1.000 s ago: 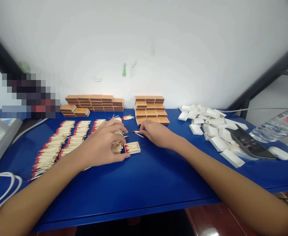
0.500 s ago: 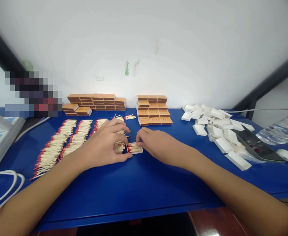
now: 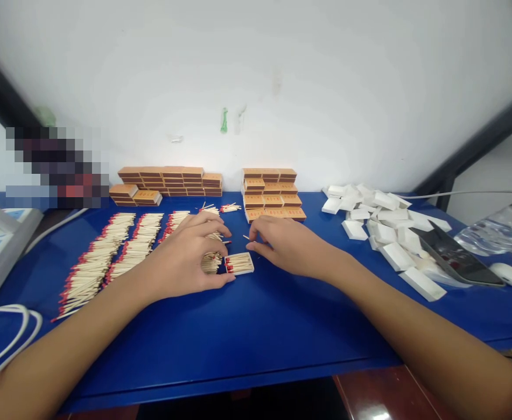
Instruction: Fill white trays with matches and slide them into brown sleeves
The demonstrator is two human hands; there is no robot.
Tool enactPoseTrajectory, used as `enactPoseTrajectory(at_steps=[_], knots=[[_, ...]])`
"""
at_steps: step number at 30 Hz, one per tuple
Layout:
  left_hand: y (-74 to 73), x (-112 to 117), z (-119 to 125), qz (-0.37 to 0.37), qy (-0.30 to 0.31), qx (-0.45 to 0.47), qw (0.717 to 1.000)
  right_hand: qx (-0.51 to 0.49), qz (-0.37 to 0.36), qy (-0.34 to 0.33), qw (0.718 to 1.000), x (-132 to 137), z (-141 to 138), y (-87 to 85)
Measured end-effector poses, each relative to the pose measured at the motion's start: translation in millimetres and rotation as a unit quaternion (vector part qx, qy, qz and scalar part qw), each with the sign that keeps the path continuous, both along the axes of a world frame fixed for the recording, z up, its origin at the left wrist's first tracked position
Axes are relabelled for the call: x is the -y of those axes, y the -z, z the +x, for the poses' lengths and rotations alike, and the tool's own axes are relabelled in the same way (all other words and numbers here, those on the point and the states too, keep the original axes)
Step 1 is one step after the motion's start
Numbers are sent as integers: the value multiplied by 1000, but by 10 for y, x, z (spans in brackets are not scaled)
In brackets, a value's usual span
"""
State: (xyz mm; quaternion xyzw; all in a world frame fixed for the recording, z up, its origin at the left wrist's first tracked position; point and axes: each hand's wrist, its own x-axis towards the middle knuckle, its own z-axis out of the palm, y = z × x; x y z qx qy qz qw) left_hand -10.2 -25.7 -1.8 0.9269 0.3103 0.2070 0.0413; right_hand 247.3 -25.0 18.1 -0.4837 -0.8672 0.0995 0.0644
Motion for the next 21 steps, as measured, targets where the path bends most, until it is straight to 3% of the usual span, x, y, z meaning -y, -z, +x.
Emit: enactPoseTrajectory(at_steps=[7,12,14,18,21], knots=[[-3,-7,-4,-8,-2,-2,1000,40,25,39,998,-184,-50,221],[5,2,5,-12,4,-1,1000,25,17,-3,1000,-369,-148,170],[10,9,8,-17,5,5,1000,24,46,-27,998,-509,-200,120],[19,17,8,-21,9,14,1000,69,171,-23,983,-858,-371,75],[19,21,6,-18,9,17,1000,123,185,-26,975,-1059,-501,113]])
